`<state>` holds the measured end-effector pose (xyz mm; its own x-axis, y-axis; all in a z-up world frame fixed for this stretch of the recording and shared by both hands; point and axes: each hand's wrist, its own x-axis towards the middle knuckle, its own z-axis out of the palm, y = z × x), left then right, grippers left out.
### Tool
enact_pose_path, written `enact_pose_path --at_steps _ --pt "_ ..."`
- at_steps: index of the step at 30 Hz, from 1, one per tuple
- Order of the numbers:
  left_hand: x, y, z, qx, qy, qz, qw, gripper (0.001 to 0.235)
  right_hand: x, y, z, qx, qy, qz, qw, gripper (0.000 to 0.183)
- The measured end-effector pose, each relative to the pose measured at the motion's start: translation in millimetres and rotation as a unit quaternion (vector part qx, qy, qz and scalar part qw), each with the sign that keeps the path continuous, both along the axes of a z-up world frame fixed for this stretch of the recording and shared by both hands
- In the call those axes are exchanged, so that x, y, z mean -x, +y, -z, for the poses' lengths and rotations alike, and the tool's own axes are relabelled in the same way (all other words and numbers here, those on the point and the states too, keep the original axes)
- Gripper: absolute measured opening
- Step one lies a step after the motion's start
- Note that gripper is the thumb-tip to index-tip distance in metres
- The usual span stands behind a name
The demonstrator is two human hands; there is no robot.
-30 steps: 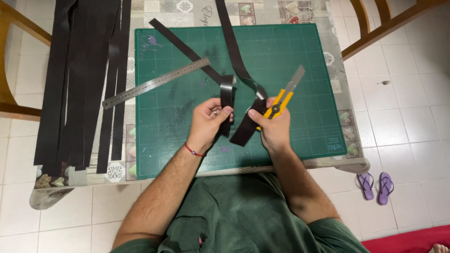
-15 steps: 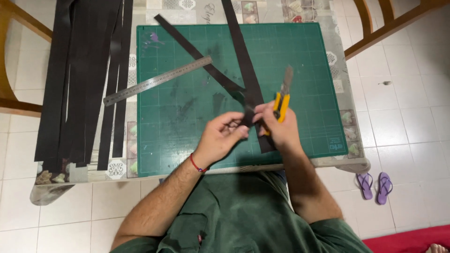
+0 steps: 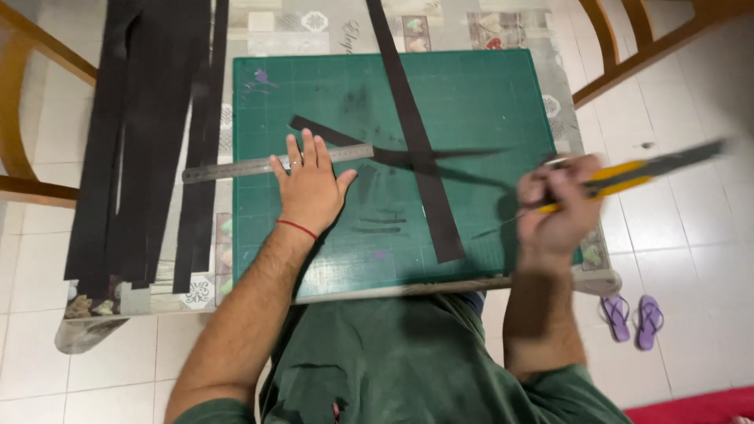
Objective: Cutting strips of dark material using a utility knife and a metal ruler on a green cutting mat.
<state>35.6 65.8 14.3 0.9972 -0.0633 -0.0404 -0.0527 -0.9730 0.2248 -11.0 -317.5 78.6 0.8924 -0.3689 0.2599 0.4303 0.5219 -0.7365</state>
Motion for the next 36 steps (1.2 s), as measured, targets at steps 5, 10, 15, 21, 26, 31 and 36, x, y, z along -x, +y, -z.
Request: enact_pose_path --at_steps 5,10,15,21,26,31,36 --pt "-1 -1 11 -0.001 -0.014 0.027 1.0 0.1 4 -31 -56 -0.032 -0.099 0.091 0.99 0.023" --pt "23 -31 -27 -0.037 0.03 0.112 0.993 0.101 -4 -42 -65 -0.01 -0.191 0.089 0.977 0.022" --pt "33 -49 -15 0.117 -0.01 0.219 0.969 0.11 -3 21 -86 0.013 -0.139 -0.169 0.976 0.023" --pt "52 -51 -125 0.476 -0.114 0.37 0.79 0.122 9 86 -120 0.115 -0.073 -0.501 0.855 0.033" --pt "66 -17 -179 0.545 -0.057 0.394 0.738 0.034 -5 72 -122 0.211 -0.105 -0.494 0.837 0.035" --pt "89 21 -217 0.48 -0.112 0.352 0.796 0.027 -28 49 -84 0.327 -0.063 -0.4 0.854 0.037" --pt "99 75 -234 0.359 -0.129 0.201 0.902 0.03 -36 54 -56 0.316 0.025 -0.37 0.873 0.036"
